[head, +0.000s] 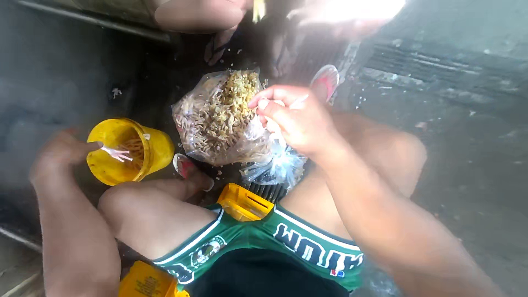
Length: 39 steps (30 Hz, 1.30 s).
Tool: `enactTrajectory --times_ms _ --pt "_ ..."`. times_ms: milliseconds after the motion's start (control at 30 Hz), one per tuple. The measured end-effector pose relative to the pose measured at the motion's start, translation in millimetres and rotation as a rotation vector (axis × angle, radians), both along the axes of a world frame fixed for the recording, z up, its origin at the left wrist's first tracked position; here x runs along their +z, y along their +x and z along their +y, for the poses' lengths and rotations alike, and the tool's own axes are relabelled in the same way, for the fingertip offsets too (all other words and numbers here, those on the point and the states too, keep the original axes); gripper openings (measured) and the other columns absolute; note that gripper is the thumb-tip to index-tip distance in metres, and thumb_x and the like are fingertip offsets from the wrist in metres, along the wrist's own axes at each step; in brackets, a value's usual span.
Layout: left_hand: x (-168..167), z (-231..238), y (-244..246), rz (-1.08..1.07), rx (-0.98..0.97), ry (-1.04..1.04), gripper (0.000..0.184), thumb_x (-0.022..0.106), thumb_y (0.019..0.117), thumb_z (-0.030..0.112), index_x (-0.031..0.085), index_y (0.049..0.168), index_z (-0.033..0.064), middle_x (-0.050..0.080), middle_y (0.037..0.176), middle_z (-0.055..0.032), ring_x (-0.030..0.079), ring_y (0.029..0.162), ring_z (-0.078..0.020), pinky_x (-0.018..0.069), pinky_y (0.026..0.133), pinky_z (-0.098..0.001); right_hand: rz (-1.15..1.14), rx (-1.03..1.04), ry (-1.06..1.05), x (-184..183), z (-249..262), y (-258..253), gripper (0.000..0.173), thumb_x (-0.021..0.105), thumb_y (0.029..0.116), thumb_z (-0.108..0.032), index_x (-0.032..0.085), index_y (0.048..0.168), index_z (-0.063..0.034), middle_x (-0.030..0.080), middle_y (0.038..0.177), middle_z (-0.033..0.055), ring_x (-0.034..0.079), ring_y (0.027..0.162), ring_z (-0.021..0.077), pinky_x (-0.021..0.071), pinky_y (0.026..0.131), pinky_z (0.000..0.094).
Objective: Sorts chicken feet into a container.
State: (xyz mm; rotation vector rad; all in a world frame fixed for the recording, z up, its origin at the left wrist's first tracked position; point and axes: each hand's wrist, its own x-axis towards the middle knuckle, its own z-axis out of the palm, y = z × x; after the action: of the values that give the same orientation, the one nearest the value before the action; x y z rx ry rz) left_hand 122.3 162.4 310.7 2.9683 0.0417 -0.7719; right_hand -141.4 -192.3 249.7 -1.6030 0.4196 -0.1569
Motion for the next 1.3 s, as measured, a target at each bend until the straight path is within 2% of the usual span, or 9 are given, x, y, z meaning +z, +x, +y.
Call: enactTrajectory --times_ms 33,133,333,433,533,800,967,1167,1300 --pt "-7.7 -7.9 1.5 -0.014 -0.018 0.012 0.065 0.071 0.0988 0.027 0.044 0.152 -0.0004 0.053 0.137 -0.0381 0.049 0.129 -0.0579 0.033 0.105 -0.0776 0.002 -0.004 -0.017 1.1 -2.4 2.3 0.023 0.052 0.1041 -0.018 0.073 0.109 -0.0115 0.064 0.077 -0.0022 0.058 0.061 0.0072 0.0499 0.053 0.0234" --pt "-48.2 -54.6 2.0 0.012 -0.225 -0.11 0.065 0.072 0.0977 0.027 0.045 0.153 0.0045 0.062 0.127 -0.0345 0.059 0.118 -0.055 0.0428 0.099 -0.0754 0.009 0.002 -0.053 2.1 -4.3 10.3 0.021 0.053 0.1046 -0.017 0.073 0.107 -0.0119 0.064 0.077 -0.0029 0.054 0.056 0.0054 0.0461 0.049 0.0221" --pt "-200.7 -161.3 -34.1 0.396 -0.727 -0.101 0.039 0.067 0.0959 0.012 0.066 0.134 0.0071 0.066 0.127 -0.0248 0.063 0.119 -0.0435 0.0473 0.102 -0.0667 0.105 0.075 -0.213 -0.9 -5.0 20.5 0.021 0.054 0.1039 -0.023 0.074 0.106 -0.0175 0.066 0.082 -0.0061 0.059 0.067 0.0032 0.0501 0.06 0.0257" --pt "-280.3 -174.6 -60.7 0.376 -0.686 -0.01 0.035 0.068 0.0925 0.015 0.069 0.126 0.0082 0.068 0.121 -0.0246 0.065 0.113 -0.0447 0.0508 0.093 -0.0699 0.098 0.084 -0.292 -3.0 -11.3 19.3 0.02 0.053 0.1028 -0.022 0.073 0.106 -0.0182 0.062 0.077 -0.0071 0.055 0.064 0.0028 0.0482 0.058 0.0267" --pt "-312.0 -177.0 -97.7 0.314 -0.615 0.092 0.035 0.074 0.0879 0.015 0.068 0.121 0.0032 0.066 0.117 -0.0278 0.066 0.107 -0.0482 0.0533 0.084 -0.0697 0.11 0.074 -0.312 -5.2 -20.9 17.7 0.02 0.054 0.1029 -0.021 0.073 0.106 -0.0179 0.058 0.071 -0.0081 0.051 0.058 0.0022 0.0445 0.053 0.0244" --pt "-298.4 -182.1 -107.3 0.285 -0.536 0.009 0.031 0.062 0.0992 0.014 0.067 0.128 0.0048 0.061 0.133 -0.027 0.061 0.12 -0.0469 0.0495 0.096 -0.0661 0.137 0.158 -0.369 -15.3 -25.8 23.0 0.02 0.054 0.1031 -0.024 0.073 0.107 -0.0194 0.065 0.081 -0.008 0.058 0.068 0.0011 0.0495 0.059 0.0247" --pt "-308.3 -152.8 -63.6 0.319 -0.615 -0.238 0.029 0.056 0.1055 0.021 0.069 0.124 0.0026 0.07 0.117 -0.0228 0.067 0.113 -0.0395 0.0499 0.101 -0.0623 0.137 0.173 -0.389 -13.4 -25.3 24.3 0.021 0.052 0.1051 -0.021 0.073 0.109 -0.0182 0.066 0.083 -0.0054 0.06 0.071 0.0037 0.0511 0.063 0.0276" --pt "-209.4 -146.6 -37.6 0.3 -0.506 -0.407 0.031 0.054 0.1071 0.024 0.065 0.128 0.0038 0.069 0.114 -0.0194 0.07 0.098 -0.0325 0.0559 0.091 -0.0578 0.22 0.264 -0.395 -18.5 -16.6 22.7 0.024 0.051 0.1071 -0.025 0.073 0.102 -0.0155 0.068 0.086 -0.0006 0.065 0.079 0.0114 0.0542 0.071 0.0383" --pt "-134.1 -154.7 -56.9 0.045 -0.451 -0.599 0.025 0.057 0.106 0.023 0.068 0.123 0.008 0.072 0.111 -0.0105 0.071 0.096 -0.0199 0.0584 0.089 -0.0462 0.479 0.288 -0.263 -22.2 -10.1 28.6 0.056 0.037 0.1101 -0.049 0.068 0.084 -0.0105 0.062 0.074 0.005 0.062 0.07 0.0199 0.0518 0.065 0.0464"
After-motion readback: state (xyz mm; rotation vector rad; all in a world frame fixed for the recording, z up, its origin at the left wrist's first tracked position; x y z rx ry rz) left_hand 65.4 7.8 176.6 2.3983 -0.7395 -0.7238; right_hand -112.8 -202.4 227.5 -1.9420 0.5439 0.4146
